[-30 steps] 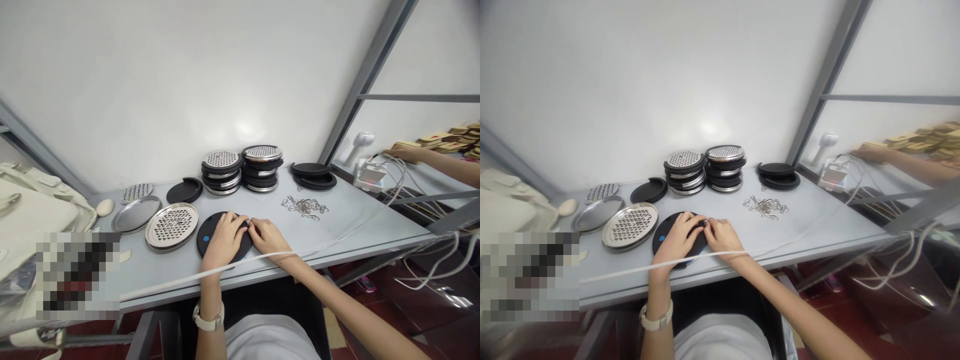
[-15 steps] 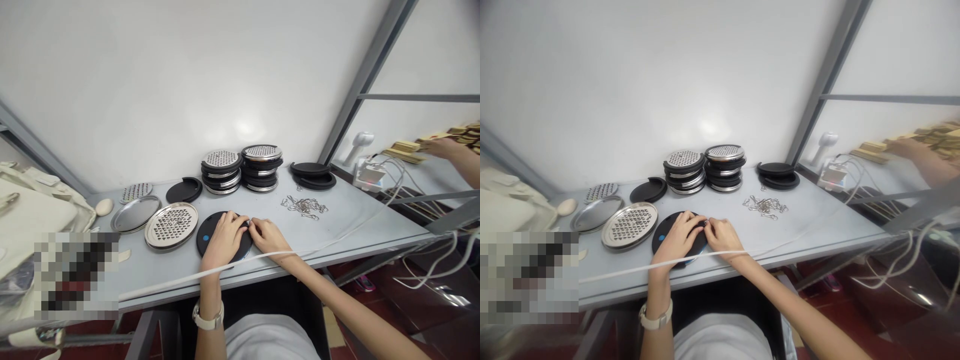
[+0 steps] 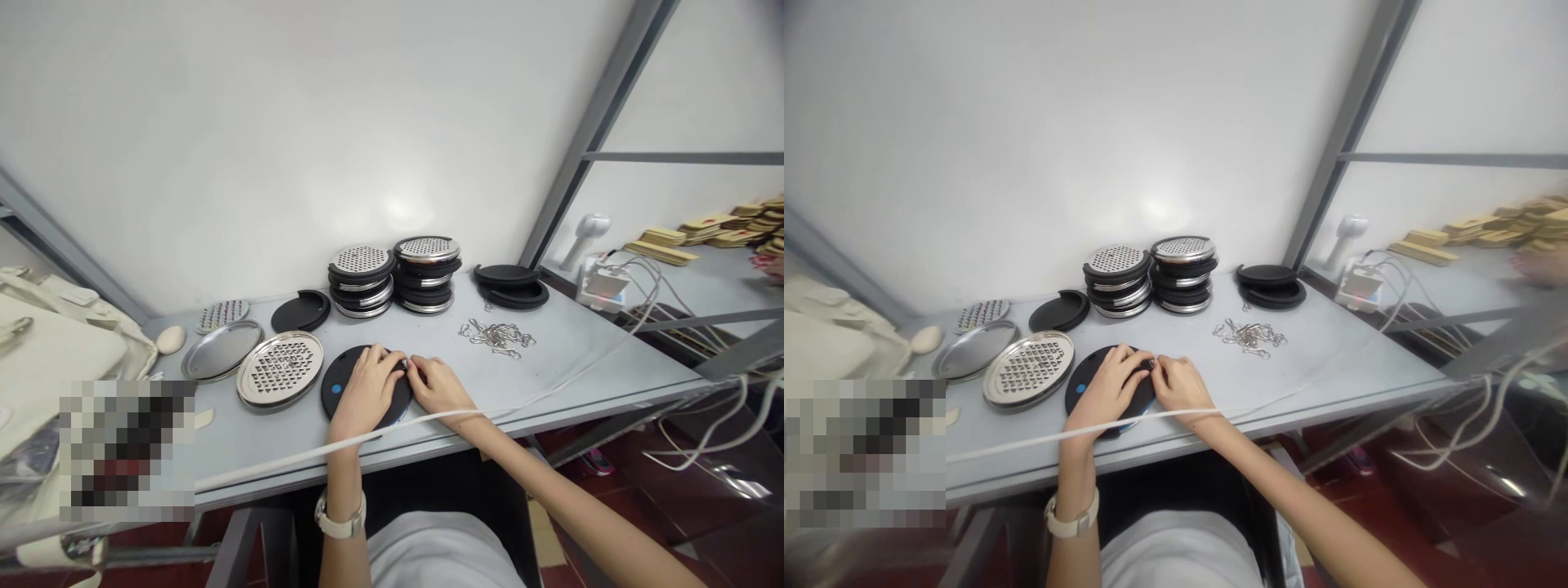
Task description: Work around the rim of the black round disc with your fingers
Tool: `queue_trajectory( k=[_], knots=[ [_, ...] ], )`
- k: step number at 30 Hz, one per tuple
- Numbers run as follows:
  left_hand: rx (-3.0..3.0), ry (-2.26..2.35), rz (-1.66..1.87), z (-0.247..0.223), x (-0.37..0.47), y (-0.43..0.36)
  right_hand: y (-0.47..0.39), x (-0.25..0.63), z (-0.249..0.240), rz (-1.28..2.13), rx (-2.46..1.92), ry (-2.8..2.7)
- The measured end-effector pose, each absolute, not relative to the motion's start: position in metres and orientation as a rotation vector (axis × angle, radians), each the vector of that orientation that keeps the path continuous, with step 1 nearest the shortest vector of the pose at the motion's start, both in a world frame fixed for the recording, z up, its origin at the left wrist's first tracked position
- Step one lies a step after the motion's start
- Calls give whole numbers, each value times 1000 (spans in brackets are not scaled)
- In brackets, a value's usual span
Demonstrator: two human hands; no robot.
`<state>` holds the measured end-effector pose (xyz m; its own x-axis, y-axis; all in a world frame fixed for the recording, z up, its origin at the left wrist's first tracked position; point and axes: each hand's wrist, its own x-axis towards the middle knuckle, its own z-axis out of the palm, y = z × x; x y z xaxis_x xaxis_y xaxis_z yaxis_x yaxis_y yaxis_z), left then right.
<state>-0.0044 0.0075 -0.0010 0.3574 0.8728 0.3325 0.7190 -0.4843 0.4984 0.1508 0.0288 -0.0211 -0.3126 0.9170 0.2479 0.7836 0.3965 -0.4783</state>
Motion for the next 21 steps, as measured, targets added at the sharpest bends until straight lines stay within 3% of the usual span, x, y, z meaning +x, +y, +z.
queue_trajectory(
  k=[21],
  knots=[
    [2361, 1443, 797, 1, -4, 6, 29, 150, -21, 357, -1473, -2194]
  ],
)
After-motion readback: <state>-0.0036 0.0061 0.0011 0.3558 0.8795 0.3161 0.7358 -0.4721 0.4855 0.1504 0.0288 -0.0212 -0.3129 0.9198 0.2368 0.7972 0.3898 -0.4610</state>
